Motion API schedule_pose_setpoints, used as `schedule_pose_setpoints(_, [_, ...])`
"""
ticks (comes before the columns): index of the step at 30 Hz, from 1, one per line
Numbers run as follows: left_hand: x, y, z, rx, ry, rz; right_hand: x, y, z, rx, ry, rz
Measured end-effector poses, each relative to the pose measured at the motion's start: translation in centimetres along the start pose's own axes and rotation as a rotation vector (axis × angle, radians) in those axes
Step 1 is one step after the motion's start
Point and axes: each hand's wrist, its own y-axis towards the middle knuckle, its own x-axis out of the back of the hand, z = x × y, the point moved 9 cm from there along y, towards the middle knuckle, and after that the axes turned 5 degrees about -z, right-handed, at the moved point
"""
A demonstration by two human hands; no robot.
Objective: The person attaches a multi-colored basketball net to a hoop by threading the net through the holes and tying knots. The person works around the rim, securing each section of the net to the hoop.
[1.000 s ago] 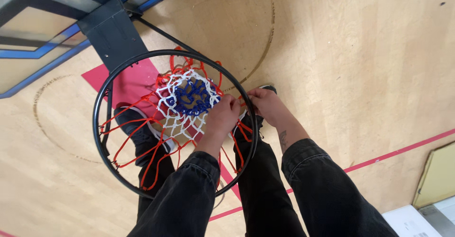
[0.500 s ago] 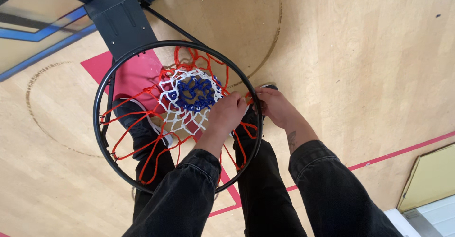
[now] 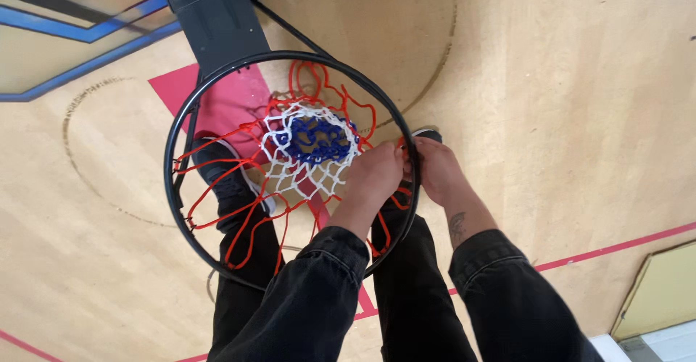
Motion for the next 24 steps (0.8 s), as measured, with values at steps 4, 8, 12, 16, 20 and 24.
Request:
schedule_pose_setpoints(4, [2.5,-2.4,-1.7,-0.052,-0.046,0.016,-0.5,-1.8,0.6,0.074,0.034,-0.045])
schedule_pose_setpoints(8, [2.8,-2.8,-1.4,-0.078,-0.058,0.047,-1.4,-4.1,2.4,0.433,-0.33,-0.181])
schedule_pose_setpoints(12, [3.5,-3.9,-2.8,-0.104,-0.037,0.067,-1.8,-5.7,3.9,0.601,-0.726,-0.388])
schedule_pose_setpoints(16, [3.0,-3.1,-2.8,-0.093,-0.042,0.067,-2.6,-6.8,4.7,0.641,-0.746,-0.39])
schedule_pose_setpoints(20, [3.3,-3.7,-2.8,-0.087,-0.009,0.077,-2.8,-6.9,4.6,0.671,-0.791,-0.439])
schedule_pose_setpoints(24, [2.3,-3.1,-2.6,-0.106,0.007,0.087,-2.7,-6.6,4.4,0.724,-0.805,-0.453])
